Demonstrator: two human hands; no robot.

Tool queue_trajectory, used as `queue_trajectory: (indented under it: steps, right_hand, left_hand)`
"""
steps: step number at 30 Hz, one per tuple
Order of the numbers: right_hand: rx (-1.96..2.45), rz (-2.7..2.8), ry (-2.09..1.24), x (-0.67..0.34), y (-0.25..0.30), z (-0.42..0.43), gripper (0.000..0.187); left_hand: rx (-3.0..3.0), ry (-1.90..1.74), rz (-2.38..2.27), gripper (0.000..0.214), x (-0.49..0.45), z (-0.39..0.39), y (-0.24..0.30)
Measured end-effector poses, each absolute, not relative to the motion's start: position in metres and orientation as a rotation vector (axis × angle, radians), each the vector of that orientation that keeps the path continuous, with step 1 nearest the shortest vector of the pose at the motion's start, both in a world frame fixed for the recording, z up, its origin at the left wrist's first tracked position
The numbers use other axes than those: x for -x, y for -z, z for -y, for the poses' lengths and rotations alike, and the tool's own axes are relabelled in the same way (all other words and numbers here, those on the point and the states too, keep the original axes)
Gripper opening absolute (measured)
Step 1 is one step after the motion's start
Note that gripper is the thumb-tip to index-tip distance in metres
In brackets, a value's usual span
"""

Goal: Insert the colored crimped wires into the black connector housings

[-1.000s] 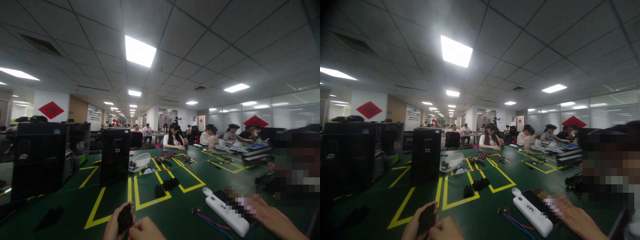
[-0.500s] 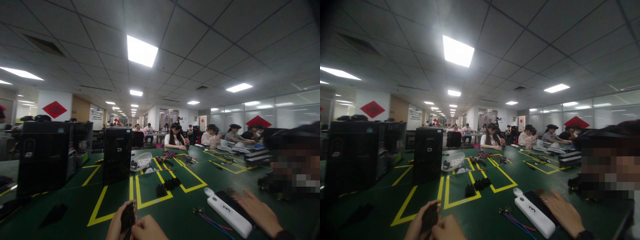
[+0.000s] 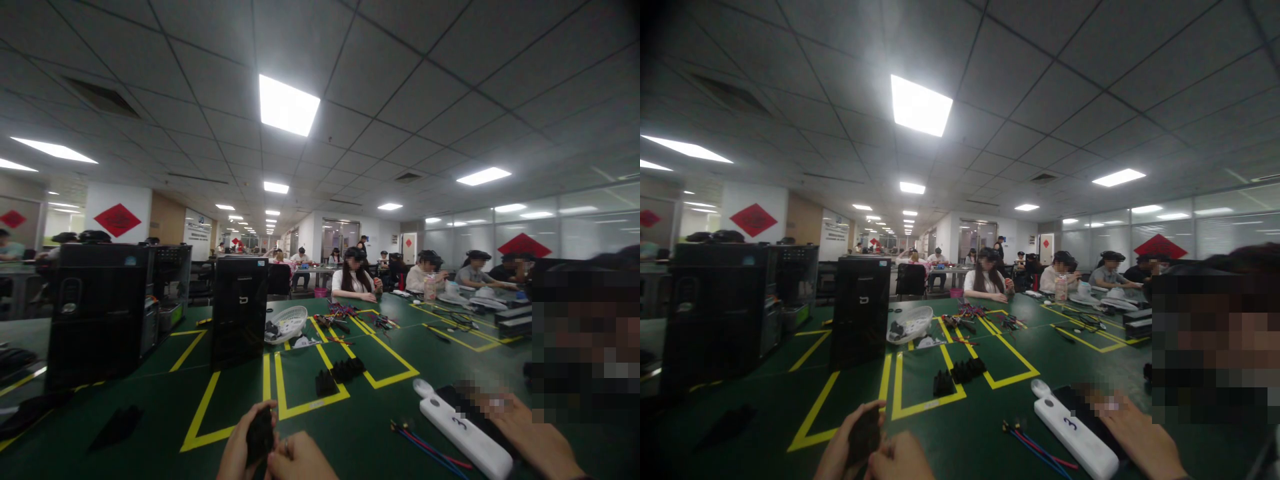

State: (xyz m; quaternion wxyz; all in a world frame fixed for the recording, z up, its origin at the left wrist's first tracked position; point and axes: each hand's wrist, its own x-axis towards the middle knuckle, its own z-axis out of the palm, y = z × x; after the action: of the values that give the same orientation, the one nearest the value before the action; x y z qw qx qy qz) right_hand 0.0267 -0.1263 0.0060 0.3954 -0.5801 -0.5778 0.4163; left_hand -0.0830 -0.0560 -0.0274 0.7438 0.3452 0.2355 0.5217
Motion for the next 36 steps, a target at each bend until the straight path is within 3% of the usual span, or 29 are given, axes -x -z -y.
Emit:
queue_trajectory:
  steps: [16, 22, 36]
  right_hand:
    - [1.445, 1.502, -1.032, -0.026, -0.003, 0.127, 0.025]
    - [1.448, 1.461, -1.02, -0.024, -0.003, 0.128, 0.026]
    - [1.207, 1.255, -1.093, -0.021, -0.006, 0.12, 0.039]
  left_hand:
    - [-0.75, -1.154, -0.538, 0.037, 0.082, 0.058, 0.025]
    - [-0.646, -1.18, -0.552, 0.026, 0.084, 0.056, 0.026]
    - [-0.608, -1.196, -0.417, 0.02, 0.067, 0.064, -0.024]
